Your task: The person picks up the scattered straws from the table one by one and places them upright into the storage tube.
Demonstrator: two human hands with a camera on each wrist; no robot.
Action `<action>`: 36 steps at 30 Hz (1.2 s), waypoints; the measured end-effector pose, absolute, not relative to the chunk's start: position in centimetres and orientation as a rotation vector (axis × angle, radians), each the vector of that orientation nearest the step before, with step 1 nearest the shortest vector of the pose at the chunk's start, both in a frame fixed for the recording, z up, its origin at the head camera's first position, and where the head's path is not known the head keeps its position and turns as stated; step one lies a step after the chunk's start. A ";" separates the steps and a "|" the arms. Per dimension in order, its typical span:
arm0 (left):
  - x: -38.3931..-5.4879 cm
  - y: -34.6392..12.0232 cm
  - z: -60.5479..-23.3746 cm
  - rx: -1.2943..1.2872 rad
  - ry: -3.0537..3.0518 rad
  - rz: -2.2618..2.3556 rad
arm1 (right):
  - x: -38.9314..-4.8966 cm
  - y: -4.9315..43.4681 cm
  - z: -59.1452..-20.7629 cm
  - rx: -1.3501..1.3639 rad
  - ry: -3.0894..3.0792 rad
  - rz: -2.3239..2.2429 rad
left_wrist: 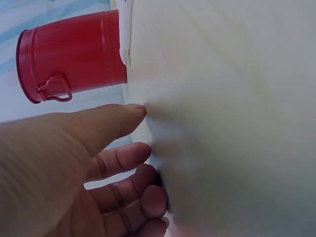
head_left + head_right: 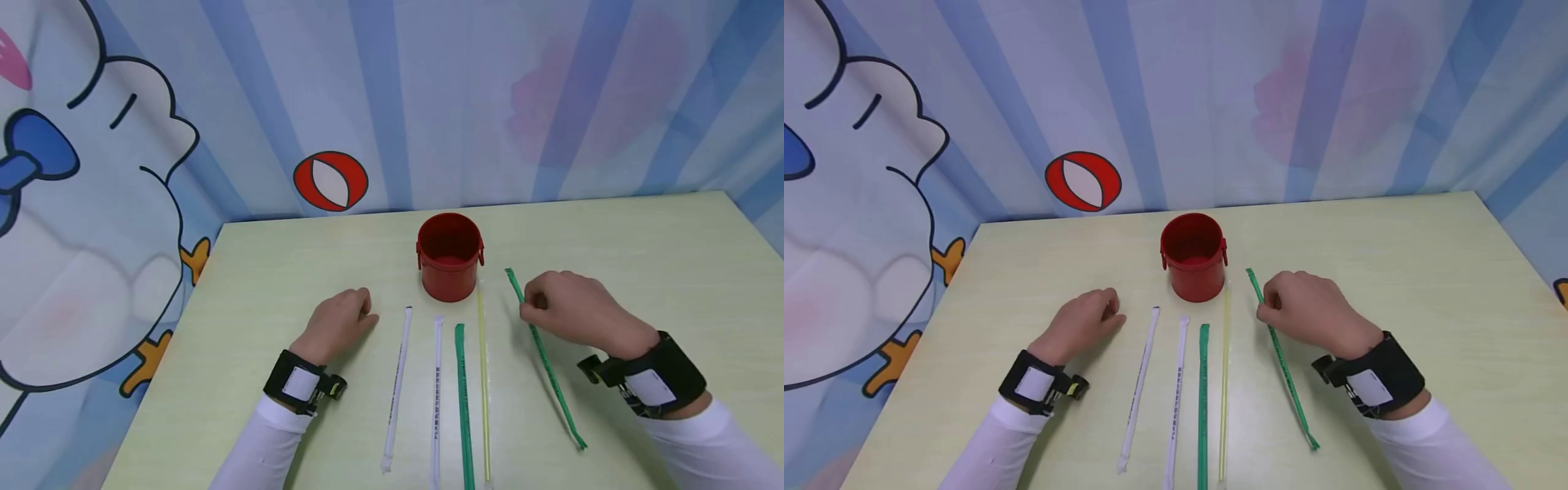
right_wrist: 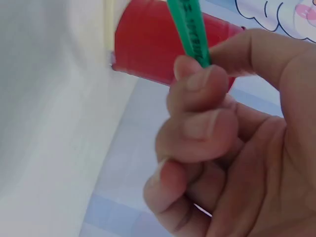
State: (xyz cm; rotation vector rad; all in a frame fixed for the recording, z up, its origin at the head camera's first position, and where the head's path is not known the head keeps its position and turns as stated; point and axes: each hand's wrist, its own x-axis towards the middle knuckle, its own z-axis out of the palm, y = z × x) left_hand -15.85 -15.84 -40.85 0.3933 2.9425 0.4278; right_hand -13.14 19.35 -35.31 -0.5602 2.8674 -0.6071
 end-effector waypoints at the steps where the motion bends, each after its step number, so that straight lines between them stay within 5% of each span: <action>1: -15.8 -15.8 -40.9 0.397 2.943 0.429 | -13.2 19.4 -35.1 -0.556 2.880 -0.611; 36: -15.9 -15.8 -40.7 0.395 2.929 0.407 | -13.7 19.4 -31.7 -0.655 3.324 -0.896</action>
